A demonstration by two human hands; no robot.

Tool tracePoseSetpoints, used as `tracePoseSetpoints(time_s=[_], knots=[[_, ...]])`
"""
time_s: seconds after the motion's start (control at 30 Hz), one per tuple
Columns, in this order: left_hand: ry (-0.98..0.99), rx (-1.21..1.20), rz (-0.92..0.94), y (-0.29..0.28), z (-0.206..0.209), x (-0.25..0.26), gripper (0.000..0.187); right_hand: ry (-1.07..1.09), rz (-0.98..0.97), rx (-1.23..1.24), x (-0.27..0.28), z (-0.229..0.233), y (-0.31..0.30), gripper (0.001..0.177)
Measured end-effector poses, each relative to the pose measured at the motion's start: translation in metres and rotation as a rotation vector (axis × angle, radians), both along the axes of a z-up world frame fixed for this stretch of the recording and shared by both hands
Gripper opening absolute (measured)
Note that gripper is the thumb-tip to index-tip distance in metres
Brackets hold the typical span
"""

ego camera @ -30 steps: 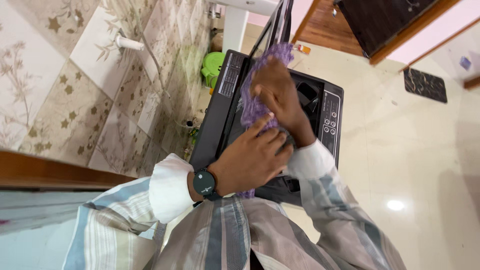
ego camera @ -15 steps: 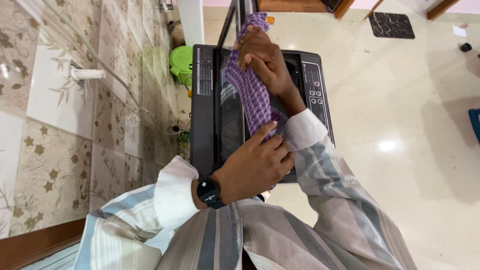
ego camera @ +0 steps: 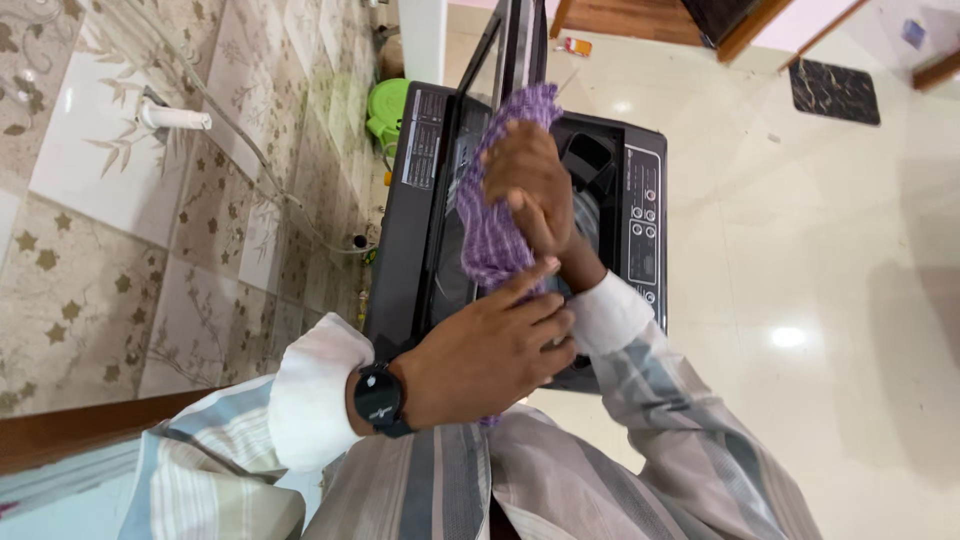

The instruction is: The person wipes the top lid, control panel, and exterior sides of a top-loading washing machine with a cloth.

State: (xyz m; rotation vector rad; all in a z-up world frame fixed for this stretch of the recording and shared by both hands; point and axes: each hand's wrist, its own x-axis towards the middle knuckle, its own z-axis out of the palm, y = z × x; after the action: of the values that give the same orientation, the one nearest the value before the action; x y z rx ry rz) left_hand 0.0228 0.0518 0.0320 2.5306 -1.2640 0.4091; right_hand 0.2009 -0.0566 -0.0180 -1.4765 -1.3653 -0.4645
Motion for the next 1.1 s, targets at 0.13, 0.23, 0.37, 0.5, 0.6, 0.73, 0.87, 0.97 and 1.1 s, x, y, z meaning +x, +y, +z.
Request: tracePoseSetpoints(time_s=[0.13,0.23,0.37,0.5,0.6,0.73,0.87,0.97,1.1], knots=[[0.145,0.201,0.257,-0.015,0.012,0.002,0.046,-0.020,0.065,-0.043,0.063,0.005,0.011,0.042],[0.113,0.183,0.435,-0.023,0.012,-0.001,0.051,-0.017,0.063,-0.029,0.075,0.008,0.013,0.039],[0.021,0.143,0.534,-0.032,0.005,-0.008,0.046,-0.028,0.011,-0.001,0.048,0.012,0.006,0.035],[-0.056,0.060,0.433,-0.037,-0.002,-0.008,0.019,-0.011,0.080,-0.117,-0.008,0.014,-0.028,0.032],[-0.062,0.095,0.361,-0.042,-0.005,-0.009,0.015,-0.036,0.094,-0.158,-0.022,0.015,-0.035,0.031],[-0.031,0.050,0.354,-0.049,-0.005,-0.003,0.019,-0.051,0.126,-0.145,0.009,0.011,-0.040,0.031],[0.058,-0.045,0.369,-0.049,-0.001,0.004,0.027,-0.011,0.112,-0.128,0.072,0.006,-0.021,0.034],[0.160,0.014,0.339,-0.042,0.002,0.007,0.033,-0.038,0.091,-0.166,0.121,0.007,-0.012,0.035],[0.203,-0.018,0.279,-0.033,0.006,0.007,0.030,0.049,0.041,-0.155,0.176,0.004,0.010,0.033]])
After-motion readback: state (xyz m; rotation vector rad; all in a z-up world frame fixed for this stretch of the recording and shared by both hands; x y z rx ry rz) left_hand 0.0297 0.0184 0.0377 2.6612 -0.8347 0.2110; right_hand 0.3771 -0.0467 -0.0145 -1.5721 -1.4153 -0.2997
